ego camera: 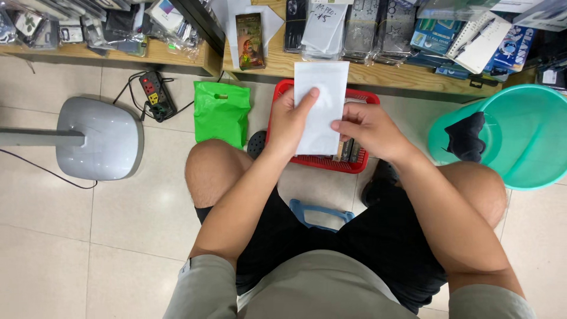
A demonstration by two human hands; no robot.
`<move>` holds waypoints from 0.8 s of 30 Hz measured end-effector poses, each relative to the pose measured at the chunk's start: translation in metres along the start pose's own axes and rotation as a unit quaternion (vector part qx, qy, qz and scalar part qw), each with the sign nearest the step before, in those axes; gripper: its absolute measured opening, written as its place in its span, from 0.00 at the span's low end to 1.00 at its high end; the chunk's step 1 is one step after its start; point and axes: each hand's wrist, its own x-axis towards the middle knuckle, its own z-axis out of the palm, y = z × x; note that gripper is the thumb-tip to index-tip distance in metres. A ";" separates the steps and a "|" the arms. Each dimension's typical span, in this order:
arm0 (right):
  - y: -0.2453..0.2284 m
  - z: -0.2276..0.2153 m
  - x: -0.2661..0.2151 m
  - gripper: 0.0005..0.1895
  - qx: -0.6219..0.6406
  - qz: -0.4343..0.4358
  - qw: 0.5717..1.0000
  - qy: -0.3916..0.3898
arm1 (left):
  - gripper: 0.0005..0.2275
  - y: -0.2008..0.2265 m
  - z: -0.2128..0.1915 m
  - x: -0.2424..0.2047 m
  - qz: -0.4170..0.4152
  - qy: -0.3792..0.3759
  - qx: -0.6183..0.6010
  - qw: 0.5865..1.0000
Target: The person sorts through mobile phone screen protectors in a red basket, removes one from its sleeve, and then writes a list of models and prices in a spiral notebook by hand with a pen.
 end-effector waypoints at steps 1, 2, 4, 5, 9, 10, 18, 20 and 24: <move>0.001 0.006 0.004 0.11 -0.001 0.001 1.000 -0.004 | 0.09 0.004 -0.004 0.003 -0.001 0.004 -0.002 1.000; 0.001 0.011 0.009 0.09 0.003 0.006 0.999 0.036 | 0.07 0.008 -0.008 0.006 0.037 0.049 -0.014 0.998; 0.015 0.019 0.020 0.08 0.006 0.010 0.997 0.073 | 0.06 0.006 -0.024 0.016 0.074 0.097 -0.028 0.992; 0.029 0.021 0.027 0.08 0.016 0.028 0.993 0.118 | 0.06 -0.002 -0.037 0.023 0.087 0.132 -0.012 0.987; 0.081 0.046 0.050 0.11 0.011 0.136 0.976 0.170 | 0.06 -0.005 -0.060 0.025 0.085 0.179 -0.008 0.980; 0.120 0.051 0.058 0.11 0.010 0.136 0.976 0.168 | 0.06 -0.005 -0.062 0.023 0.085 0.181 -0.009 0.980; 0.300 0.118 0.087 0.23 -0.101 0.324 0.922 0.186 | 0.08 -0.013 -0.072 0.024 0.060 0.178 -0.013 0.982; 0.366 0.129 0.097 0.21 -0.074 0.305 0.931 0.189 | 0.07 -0.012 -0.072 0.020 0.052 0.176 -0.020 0.983; 0.310 0.141 0.091 0.16 -0.042 0.286 0.938 0.193 | 0.05 -0.004 -0.069 0.014 0.058 0.164 -0.013 0.985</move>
